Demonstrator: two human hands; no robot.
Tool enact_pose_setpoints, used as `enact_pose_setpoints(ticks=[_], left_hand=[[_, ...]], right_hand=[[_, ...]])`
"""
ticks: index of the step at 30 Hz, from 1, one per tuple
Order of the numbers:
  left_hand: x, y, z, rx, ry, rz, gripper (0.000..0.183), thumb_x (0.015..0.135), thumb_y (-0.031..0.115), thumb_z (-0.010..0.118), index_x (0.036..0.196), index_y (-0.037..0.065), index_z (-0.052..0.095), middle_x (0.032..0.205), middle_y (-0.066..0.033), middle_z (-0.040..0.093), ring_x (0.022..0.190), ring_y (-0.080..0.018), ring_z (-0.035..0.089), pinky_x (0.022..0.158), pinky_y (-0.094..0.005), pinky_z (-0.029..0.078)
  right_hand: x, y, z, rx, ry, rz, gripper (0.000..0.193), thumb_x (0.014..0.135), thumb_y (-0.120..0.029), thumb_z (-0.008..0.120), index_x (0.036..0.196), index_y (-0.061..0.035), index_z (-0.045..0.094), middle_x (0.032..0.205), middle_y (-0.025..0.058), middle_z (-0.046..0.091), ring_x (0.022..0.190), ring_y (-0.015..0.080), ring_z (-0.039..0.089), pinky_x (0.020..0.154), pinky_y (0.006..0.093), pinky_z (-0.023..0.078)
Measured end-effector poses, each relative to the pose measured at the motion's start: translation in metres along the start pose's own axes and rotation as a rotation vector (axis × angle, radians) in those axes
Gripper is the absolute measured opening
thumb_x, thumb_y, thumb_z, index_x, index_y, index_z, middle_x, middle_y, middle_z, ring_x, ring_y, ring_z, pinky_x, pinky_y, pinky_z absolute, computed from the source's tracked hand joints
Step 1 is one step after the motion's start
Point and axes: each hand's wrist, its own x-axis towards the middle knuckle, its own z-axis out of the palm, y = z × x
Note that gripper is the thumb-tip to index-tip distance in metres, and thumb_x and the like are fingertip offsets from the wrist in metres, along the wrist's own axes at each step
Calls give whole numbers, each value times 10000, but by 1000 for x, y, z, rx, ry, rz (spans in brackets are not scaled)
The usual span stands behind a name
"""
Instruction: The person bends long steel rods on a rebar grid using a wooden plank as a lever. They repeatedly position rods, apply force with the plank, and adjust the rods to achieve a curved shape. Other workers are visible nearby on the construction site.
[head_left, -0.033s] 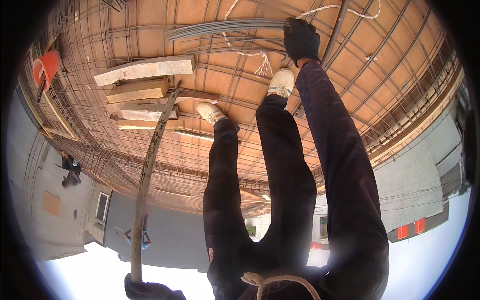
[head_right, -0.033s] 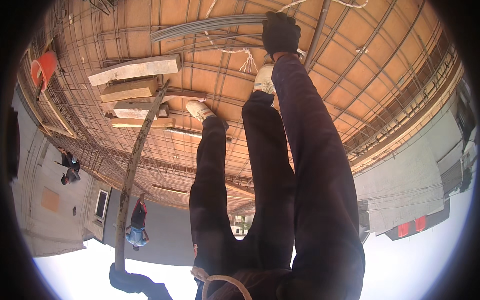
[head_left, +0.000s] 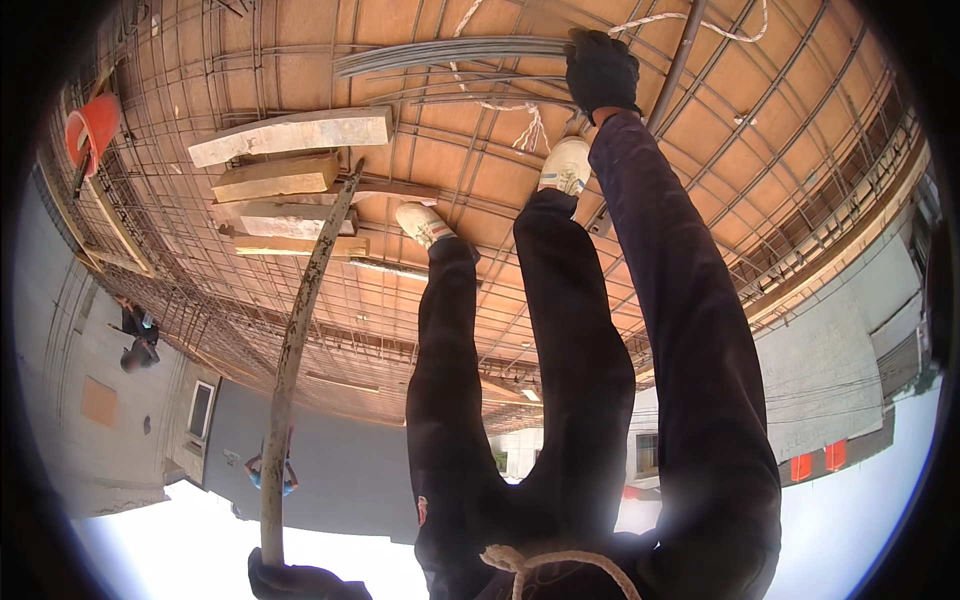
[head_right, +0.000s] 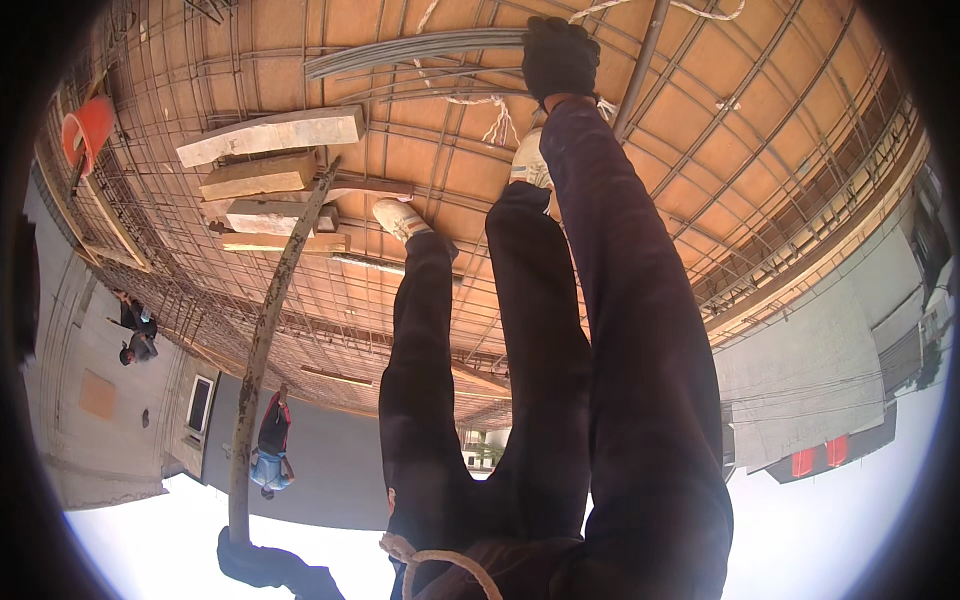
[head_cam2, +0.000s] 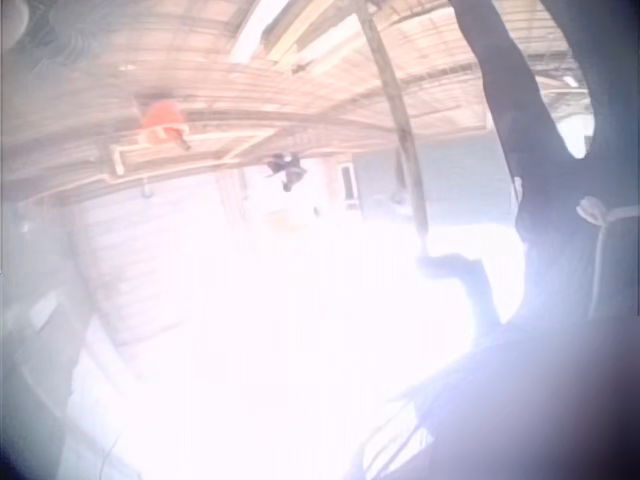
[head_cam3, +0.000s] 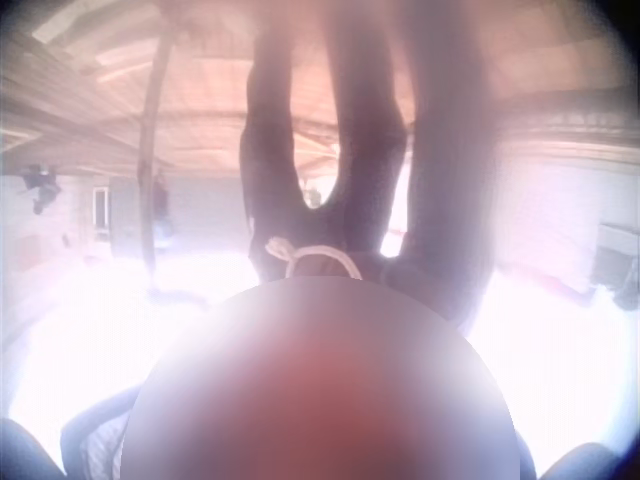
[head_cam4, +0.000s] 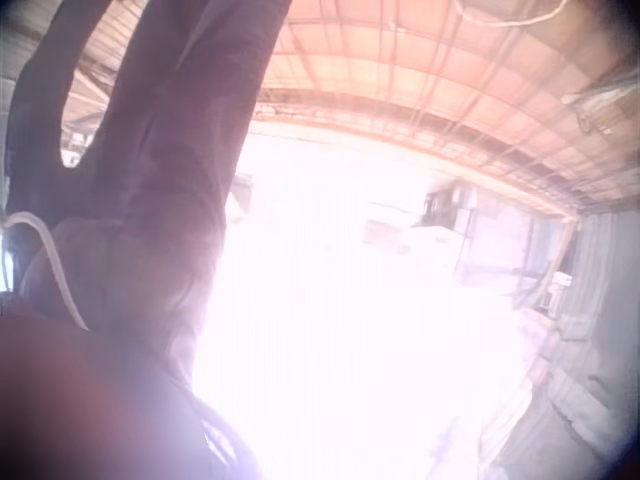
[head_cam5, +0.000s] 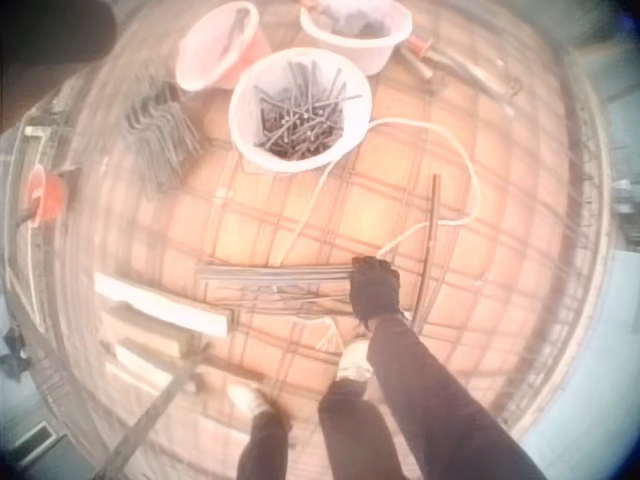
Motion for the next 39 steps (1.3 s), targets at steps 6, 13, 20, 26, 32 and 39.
enact_pose_setpoints(ticks=[6, 13, 20, 26, 32, 39], left_hand=[[-10, 1, 3, -39, -26, -54, 374, 1079, 293, 425, 1057, -12, 641, 957, -151, 664, 851, -280, 661, 733, -405, 548], [-31, -15, -5, -137, -37, -138, 383, 1074, 290, 414, 1054, -29, 625, 940, -168, 663, 818, -291, 665, 725, -415, 545], [-56, -43, -2, -836, -55, -216, 177, 1030, 113, 576, 1126, -35, 560, 1047, -194, 636, 915, -330, 628, 812, -442, 532], [-45, -55, -5, -1082, -15, 62, 218, 928, 36, 728, 1097, 10, 593, 1091, -204, 651, 990, -388, 653, 818, -459, 556], [-24, -71, -17, -1250, -256, 101, 273, 950, 267, 653, 1173, 110, 650, 1215, -132, 673, 958, -387, 705, 812, -503, 570], [-5, -79, -4, -1625, -302, 146, 353, 907, 169, 716, 1243, 109, 624, 1194, -138, 699, 1016, -323, 722, 875, -437, 576]], right_hand=[[47, -5, 25, -161, -316, -97, 213, 974, -333, 614, 1125, -220, 712, 1093, 77, 719, 1083, 354, 684, 872, 614, 505], [24, 1, -32, 84, -39, -290, 157, 989, -287, 639, 1077, -163, 680, 1011, 124, 700, 958, 360, 715, 778, 513, 567], [-77, -28, -171, 93, -342, -33, 165, 1028, -256, 567, 1107, -113, 591, 1002, 198, 695, 957, 428, 694, 777, 528, 551], [-252, -93, -351, 247, -443, 133, 234, 1032, -281, 521, 1028, -51, 561, 928, 284, 701, 935, 490, 677, 796, 590, 517], [-391, -161, -522, 221, -412, 22, 224, 1016, -267, 536, 1050, -58, 610, 988, 263, 716, 947, 473, 680, 830, 553, 527], [-472, -221, -677, 245, -270, -98, 189, 1009, -211, 613, 1113, -82, 703, 1026, 109, 747, 941, 355, 720, 791, 435, 573]])
